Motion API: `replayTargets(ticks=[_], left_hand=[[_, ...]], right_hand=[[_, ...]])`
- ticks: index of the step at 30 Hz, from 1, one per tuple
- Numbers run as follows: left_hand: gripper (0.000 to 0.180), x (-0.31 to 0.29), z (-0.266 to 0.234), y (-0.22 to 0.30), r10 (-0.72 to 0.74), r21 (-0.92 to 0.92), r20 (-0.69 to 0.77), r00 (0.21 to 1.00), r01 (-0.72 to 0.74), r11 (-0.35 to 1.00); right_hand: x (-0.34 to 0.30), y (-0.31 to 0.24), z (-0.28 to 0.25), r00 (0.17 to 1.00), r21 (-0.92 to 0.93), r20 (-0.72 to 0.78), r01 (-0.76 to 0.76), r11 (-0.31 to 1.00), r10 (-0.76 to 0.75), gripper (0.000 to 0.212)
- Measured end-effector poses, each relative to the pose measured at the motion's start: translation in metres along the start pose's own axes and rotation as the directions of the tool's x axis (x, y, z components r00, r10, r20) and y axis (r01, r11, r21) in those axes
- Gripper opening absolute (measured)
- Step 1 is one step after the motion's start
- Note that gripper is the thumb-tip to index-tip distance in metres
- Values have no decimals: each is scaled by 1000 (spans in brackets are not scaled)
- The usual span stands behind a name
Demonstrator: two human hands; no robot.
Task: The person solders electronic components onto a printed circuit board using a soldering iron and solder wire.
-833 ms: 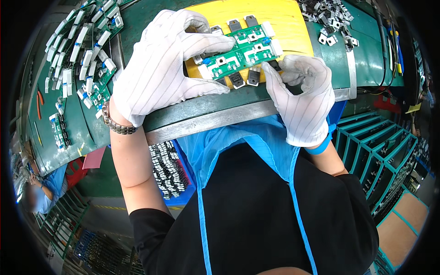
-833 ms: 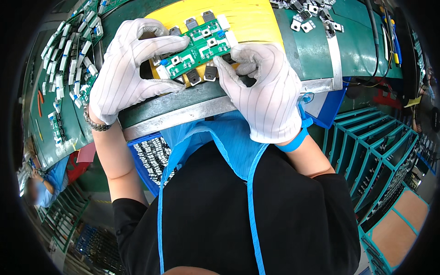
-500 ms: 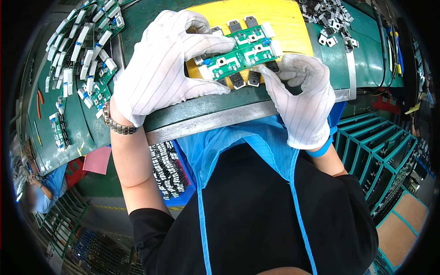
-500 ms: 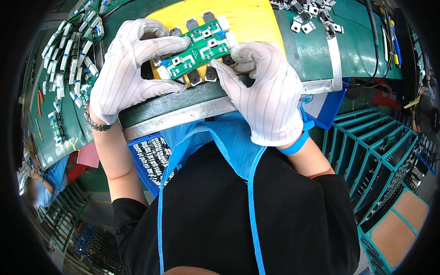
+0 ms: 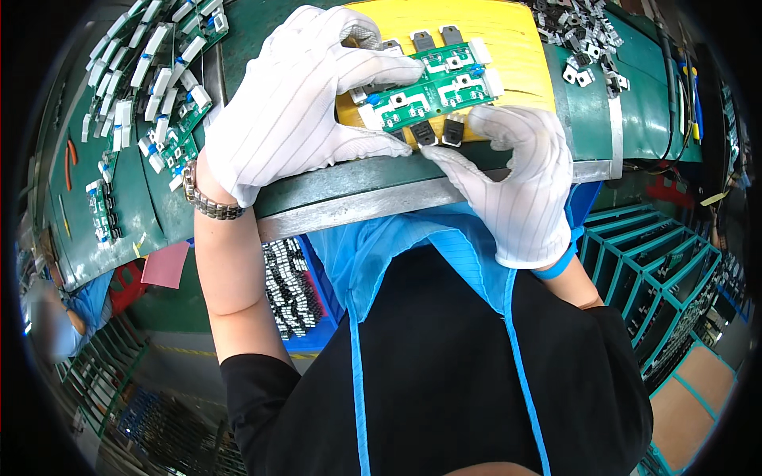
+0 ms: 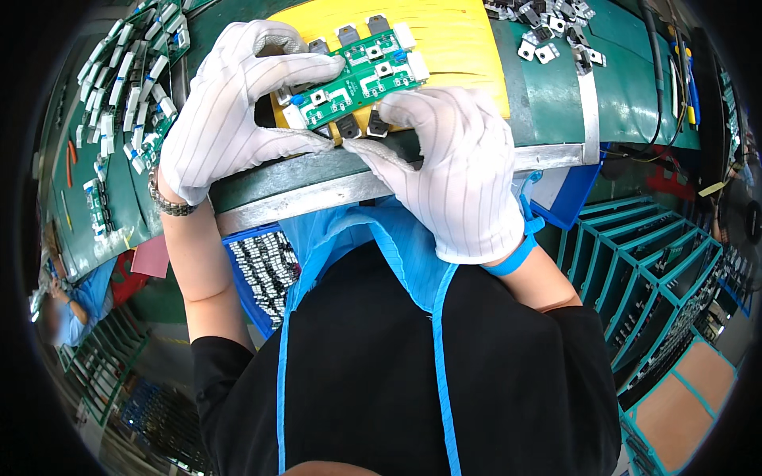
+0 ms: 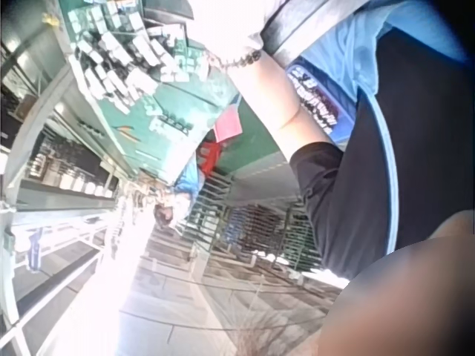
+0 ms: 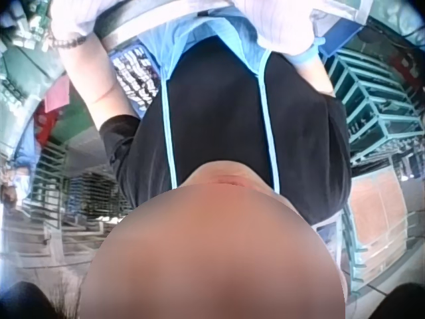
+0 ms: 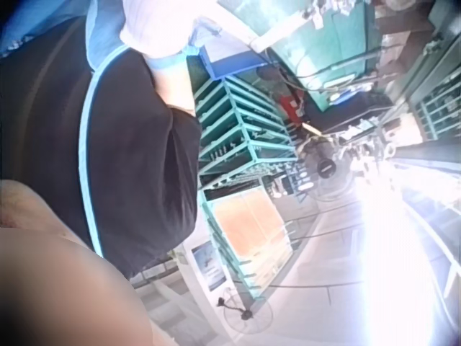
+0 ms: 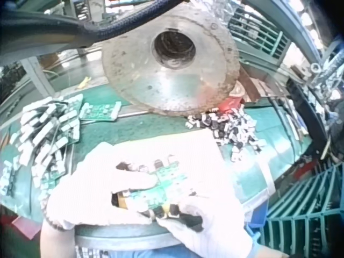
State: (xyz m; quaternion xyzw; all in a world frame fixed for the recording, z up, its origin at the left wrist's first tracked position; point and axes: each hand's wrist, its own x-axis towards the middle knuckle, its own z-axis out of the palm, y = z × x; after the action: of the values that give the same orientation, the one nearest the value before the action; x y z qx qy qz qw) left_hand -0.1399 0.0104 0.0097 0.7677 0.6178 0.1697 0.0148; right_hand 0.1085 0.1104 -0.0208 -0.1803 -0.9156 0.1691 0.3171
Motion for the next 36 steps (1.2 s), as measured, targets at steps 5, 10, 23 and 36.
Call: replayTargets(ticks=[5,10,23,36], left_hand=[[67,2,1,1,-6,14,-5,1000,6,1000],[55,3,0,4,-17,-156,-97,995,2,988],[57,5,0,-1,-76,-344,0,997,72,936],[61,1,1,-7,-81,-313,66,994,98,945]], right_hand=[[8,-4,-5,986,-37,84,150,988,-146,39],[5,1,4,972,-144,96,227,963,-214,43],[8,12,-11,919,-140,151,384,913,-364,52],[33,14,-18,803,-170,230,589,790,-549,42]])
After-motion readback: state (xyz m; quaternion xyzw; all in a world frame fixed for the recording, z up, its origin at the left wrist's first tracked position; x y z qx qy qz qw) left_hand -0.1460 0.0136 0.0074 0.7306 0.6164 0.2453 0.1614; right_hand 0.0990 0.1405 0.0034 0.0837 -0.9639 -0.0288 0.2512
